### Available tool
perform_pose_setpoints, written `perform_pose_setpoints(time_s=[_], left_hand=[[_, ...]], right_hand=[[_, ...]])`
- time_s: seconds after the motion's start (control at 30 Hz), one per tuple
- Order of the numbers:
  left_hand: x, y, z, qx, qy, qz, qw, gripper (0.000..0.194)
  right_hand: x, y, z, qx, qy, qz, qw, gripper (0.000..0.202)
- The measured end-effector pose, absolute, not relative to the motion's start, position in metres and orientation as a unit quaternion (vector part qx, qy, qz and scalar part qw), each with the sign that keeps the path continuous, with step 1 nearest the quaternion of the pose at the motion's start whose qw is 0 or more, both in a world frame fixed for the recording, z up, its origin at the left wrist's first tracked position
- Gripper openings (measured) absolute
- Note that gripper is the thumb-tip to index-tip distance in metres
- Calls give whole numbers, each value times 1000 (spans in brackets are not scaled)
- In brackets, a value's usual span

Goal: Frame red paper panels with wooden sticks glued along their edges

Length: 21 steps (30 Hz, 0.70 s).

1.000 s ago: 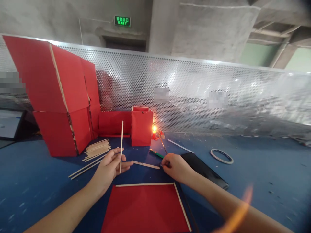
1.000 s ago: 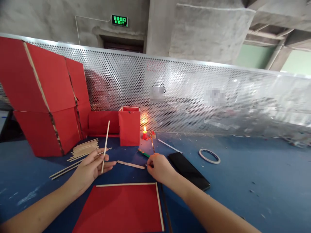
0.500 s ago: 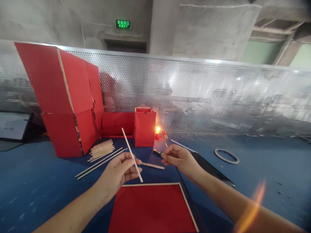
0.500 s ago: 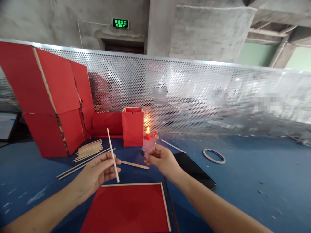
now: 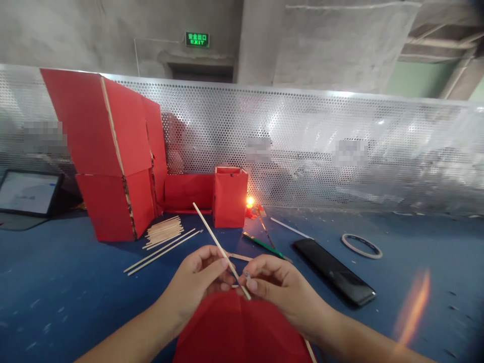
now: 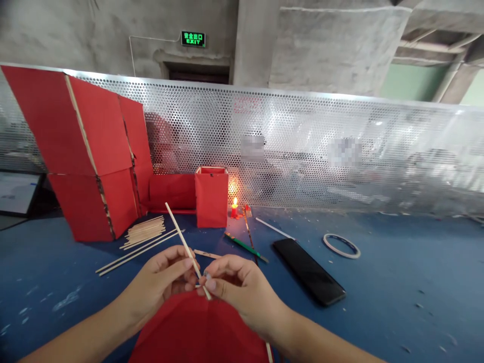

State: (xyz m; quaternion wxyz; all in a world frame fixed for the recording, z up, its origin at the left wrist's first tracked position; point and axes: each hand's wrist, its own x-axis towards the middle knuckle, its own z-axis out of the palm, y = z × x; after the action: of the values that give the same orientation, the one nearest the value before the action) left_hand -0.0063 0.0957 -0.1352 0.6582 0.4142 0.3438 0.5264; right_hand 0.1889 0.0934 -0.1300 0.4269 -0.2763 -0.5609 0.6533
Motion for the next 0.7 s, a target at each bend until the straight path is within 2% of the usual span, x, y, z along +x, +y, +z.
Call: perform_pose_setpoints(time_s=[0.3,0.37,0.5,0.57,0.7], left_hand=[[-12,98,-123,318,382,585,641,47],[-12,98,-121,296,380,591,647,41],[-11,97,-119,261,382,602,652,14],[-11,98,-117,246,381,612,648,9],[-17,103,-112,221,375,639,634,28]], right_hand=[[189,91,-137,-220,-560,676,426,13],[189,91,-140,-211,-553,685,425,12],[189,91,-144,-202,-533,701,429,12],[189,91,-146,-205,-530,706,423,12],[190,92,-148,-192,-532,720,402,11]])
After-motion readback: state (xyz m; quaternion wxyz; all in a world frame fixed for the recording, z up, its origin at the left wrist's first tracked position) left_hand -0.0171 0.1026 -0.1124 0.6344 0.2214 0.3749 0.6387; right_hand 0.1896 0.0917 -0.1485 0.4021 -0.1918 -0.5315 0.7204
